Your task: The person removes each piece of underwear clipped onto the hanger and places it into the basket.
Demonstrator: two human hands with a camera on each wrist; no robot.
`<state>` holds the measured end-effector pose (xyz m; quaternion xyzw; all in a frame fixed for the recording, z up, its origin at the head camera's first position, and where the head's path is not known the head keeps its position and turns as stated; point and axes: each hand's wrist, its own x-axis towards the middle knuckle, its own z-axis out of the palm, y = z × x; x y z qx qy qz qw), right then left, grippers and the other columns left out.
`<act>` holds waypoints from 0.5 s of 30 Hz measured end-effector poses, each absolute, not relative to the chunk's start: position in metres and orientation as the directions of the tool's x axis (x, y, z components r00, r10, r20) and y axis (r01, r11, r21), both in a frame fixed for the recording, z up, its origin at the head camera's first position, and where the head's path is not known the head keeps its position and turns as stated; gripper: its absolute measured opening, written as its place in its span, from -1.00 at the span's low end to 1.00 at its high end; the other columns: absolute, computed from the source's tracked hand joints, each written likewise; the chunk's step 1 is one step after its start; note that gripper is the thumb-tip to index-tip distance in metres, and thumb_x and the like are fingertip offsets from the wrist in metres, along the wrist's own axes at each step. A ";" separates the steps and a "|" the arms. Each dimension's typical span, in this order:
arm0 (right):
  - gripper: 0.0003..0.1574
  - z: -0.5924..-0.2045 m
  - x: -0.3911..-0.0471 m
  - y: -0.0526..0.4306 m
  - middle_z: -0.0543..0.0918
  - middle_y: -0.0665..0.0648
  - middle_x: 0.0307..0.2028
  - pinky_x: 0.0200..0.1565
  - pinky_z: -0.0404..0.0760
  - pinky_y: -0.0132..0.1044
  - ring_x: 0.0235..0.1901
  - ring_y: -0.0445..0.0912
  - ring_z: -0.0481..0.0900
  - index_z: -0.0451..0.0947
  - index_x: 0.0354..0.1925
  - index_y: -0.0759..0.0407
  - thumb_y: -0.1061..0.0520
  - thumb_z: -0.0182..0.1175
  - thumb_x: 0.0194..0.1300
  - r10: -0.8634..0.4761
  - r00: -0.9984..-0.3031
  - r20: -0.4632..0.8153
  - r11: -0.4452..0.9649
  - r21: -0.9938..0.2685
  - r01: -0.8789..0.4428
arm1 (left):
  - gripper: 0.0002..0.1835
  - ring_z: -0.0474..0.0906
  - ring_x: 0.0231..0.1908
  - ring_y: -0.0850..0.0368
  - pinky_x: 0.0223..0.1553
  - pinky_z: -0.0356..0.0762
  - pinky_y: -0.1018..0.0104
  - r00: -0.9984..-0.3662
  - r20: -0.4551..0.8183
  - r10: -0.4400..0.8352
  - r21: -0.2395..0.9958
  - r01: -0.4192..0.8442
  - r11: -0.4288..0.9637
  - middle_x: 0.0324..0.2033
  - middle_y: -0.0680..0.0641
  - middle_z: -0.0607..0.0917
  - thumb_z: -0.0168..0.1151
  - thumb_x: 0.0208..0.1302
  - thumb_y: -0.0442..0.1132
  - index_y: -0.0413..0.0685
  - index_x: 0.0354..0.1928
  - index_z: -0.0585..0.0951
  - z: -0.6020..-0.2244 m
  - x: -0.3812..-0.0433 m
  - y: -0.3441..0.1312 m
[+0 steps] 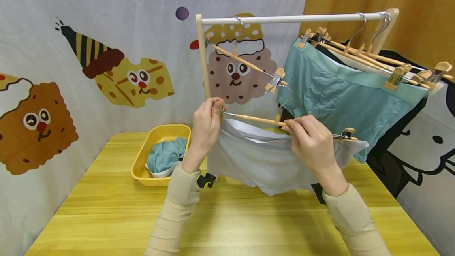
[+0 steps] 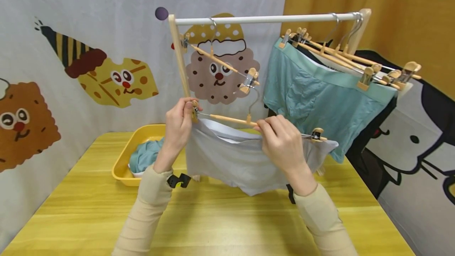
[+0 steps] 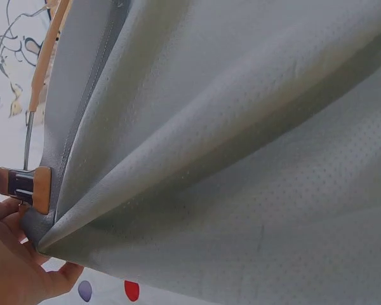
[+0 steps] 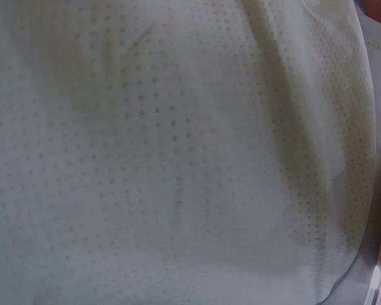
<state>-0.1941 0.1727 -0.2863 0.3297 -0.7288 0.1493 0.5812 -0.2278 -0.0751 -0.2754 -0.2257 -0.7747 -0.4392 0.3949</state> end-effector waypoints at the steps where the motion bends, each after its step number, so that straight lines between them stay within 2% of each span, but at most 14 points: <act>1: -0.66 -0.286 -0.194 0.172 0.58 0.25 -0.52 -0.55 0.46 -0.14 -0.57 0.09 0.48 0.64 -0.38 0.40 0.14 0.13 0.36 -0.307 -0.106 0.946 0.736 0.166 -0.656 | -0.40 0.52 -0.53 0.05 -0.45 0.47 0.33 -0.590 0.807 -0.001 0.509 0.696 0.506 -0.43 -0.18 0.69 -0.27 0.40 0.08 -0.34 -0.17 0.56 -0.276 -0.228 -0.075; 3: -0.66 -0.287 -0.195 0.172 0.59 0.26 -0.52 -0.54 0.47 -0.13 -0.57 0.09 0.49 0.64 -0.38 0.41 0.14 0.13 0.36 -0.307 -0.104 0.946 0.732 0.165 -0.661 | -0.44 0.51 -0.57 0.07 -0.49 0.46 0.38 -0.601 0.799 -0.007 0.525 0.693 0.493 -0.44 -0.18 0.69 -0.24 0.38 0.07 -0.33 -0.20 0.55 -0.276 -0.228 -0.076; 10: -0.65 -0.288 -0.196 0.171 0.59 0.26 -0.52 -0.53 0.48 -0.13 -0.56 0.10 0.50 0.64 -0.39 0.40 0.12 0.14 0.35 -0.306 -0.095 0.947 0.722 0.166 -0.671 | -0.70 0.53 -0.59 0.04 -0.52 0.47 0.49 -0.692 0.719 -0.063 0.655 0.644 0.394 -0.45 -0.22 0.71 0.00 0.37 -0.17 -0.32 -0.23 0.55 -0.273 -0.220 -0.075; 15: -0.64 -0.287 -0.197 0.169 0.59 0.26 -0.53 -0.53 0.47 -0.13 -0.57 0.10 0.49 0.63 -0.40 0.40 0.12 0.13 0.36 -0.300 -0.085 0.950 0.717 0.165 -0.678 | -0.72 0.50 -0.60 0.08 -0.53 0.44 0.53 -0.693 0.714 -0.105 0.674 0.638 0.374 -0.46 -0.23 0.71 0.05 0.34 -0.20 -0.34 -0.24 0.56 -0.272 -0.217 -0.074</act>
